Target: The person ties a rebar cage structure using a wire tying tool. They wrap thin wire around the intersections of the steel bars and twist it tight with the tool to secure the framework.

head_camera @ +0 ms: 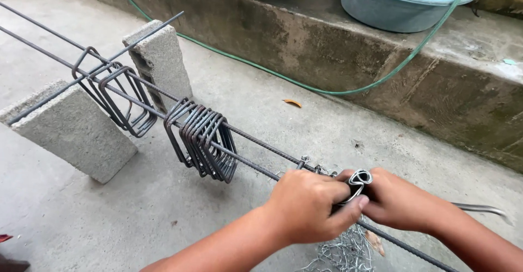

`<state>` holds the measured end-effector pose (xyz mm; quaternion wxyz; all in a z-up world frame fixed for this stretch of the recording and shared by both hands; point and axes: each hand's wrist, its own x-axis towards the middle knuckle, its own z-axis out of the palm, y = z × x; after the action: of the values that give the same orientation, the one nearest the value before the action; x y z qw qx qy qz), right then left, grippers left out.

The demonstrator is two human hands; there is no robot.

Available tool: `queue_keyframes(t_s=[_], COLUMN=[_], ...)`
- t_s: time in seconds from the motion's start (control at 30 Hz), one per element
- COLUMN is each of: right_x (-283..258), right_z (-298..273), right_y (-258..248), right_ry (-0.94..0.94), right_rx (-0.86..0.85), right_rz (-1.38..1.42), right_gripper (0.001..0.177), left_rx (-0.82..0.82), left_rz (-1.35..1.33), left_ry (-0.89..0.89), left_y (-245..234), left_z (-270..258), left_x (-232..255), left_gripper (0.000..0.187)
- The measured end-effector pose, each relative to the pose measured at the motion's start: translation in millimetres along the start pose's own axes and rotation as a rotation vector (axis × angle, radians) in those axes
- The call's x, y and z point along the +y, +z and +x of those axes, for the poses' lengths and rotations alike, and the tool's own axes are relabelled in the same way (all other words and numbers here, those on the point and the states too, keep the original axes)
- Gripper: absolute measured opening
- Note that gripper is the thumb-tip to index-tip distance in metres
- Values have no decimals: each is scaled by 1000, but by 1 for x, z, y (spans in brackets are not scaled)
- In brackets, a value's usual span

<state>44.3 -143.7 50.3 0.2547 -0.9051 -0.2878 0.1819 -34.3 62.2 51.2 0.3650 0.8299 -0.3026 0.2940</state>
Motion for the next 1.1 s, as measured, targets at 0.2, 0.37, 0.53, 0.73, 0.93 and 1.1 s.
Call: queue_keyframes(t_s=[0.2, 0.37, 0.53, 0.73, 0.93, 1.1], right_x=[12, 7, 16, 44, 42, 40], right_z=[13, 20, 21, 34, 37, 31], right_y=[5, 0, 9, 19, 8, 3], right_ry=[233, 254, 191, 164, 183, 209], right_rx=[28, -23, -206, 24, 40, 110], right_rz=[-559, -488, 63, -355, -716, -793], right_gripper=[13, 20, 47, 37, 29, 22], left_rx=[-14, -379, -465, -411, -547, -581], left_rz=[99, 199, 114, 75, 188, 251], left_ry=[-58, -76, -97, -122, -261, -273], left_y=[7, 6, 15, 24, 31, 31], left_z=[1, 5, -1, -1, 12, 22], left_x=[-12, -25, -31, -40, -39, -35], left_gripper=[33, 45, 49, 46, 46, 47])
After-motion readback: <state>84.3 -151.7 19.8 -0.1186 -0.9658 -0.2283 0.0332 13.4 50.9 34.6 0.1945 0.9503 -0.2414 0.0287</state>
